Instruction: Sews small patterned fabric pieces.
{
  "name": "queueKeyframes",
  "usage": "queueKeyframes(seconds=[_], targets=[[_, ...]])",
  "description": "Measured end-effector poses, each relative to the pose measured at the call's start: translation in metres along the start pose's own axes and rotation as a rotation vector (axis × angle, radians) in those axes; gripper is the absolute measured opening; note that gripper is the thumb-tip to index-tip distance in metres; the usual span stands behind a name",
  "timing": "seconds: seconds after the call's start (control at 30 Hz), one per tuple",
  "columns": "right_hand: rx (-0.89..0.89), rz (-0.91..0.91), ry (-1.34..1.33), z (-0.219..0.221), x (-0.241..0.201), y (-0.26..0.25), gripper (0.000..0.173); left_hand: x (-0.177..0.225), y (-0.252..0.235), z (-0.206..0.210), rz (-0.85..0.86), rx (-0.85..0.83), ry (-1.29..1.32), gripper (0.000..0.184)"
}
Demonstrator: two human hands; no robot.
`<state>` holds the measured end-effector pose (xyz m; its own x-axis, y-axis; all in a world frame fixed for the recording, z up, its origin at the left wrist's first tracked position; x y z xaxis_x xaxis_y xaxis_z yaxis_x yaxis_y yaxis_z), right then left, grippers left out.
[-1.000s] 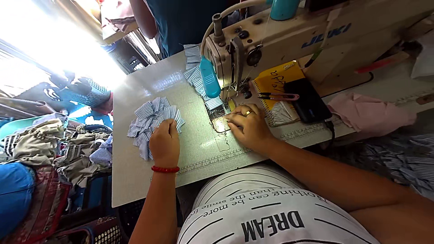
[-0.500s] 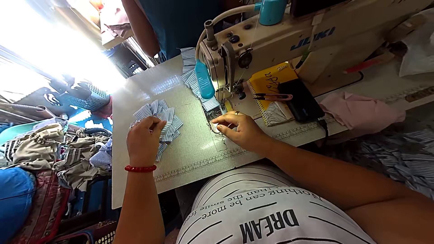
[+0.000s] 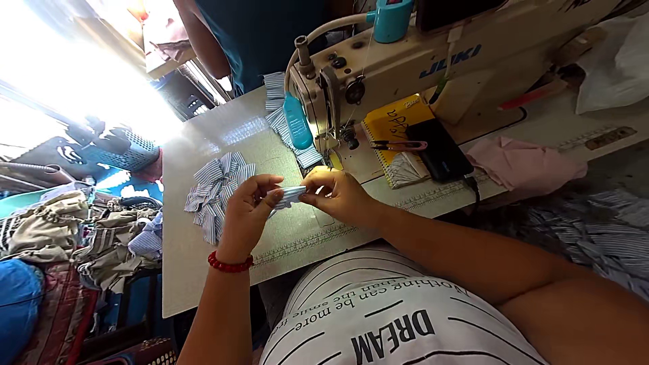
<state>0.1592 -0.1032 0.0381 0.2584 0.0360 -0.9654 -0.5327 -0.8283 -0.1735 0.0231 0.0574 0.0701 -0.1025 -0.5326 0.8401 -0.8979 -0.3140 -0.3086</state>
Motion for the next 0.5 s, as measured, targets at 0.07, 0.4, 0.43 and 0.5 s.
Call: queueKeyframes(seconds=[0.07, 0.4, 0.43, 0.5], targets=[[0.032, -0.044, 0.101, -0.002, 0.002, 0.001, 0.01, 0.001, 0.004, 0.006, -0.04, -0.027, 0.006, 0.035], [-0.128, 0.375, -0.349, -0.016, -0.002, 0.009, 0.031, 0.003, 0.007, 0.032, 0.085, 0.091, 0.066, 0.029], [-0.14, 0.4, -0.403, -0.016, -0.002, 0.01, 0.032, 0.003, 0.007, 0.034, 0.087, 0.094, 0.071, 0.031], [-0.127, 0.381, -0.392, -0.016, -0.003, 0.012, 0.028, 0.003, 0.007, 0.036, 0.089, 0.086, 0.081, 0.034]])
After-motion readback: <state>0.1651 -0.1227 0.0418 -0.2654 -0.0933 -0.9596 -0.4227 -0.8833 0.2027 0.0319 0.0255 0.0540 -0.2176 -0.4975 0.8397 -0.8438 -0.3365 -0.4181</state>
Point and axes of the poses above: each hand's wrist, its own y-axis away from the middle knuckle, its own z-axis out of the palm, x = y × z, the point moved 1 cm from there along -y, towards the middle knuckle, and after that the axes turned 8 degrees about z, right-handed, at the moved point
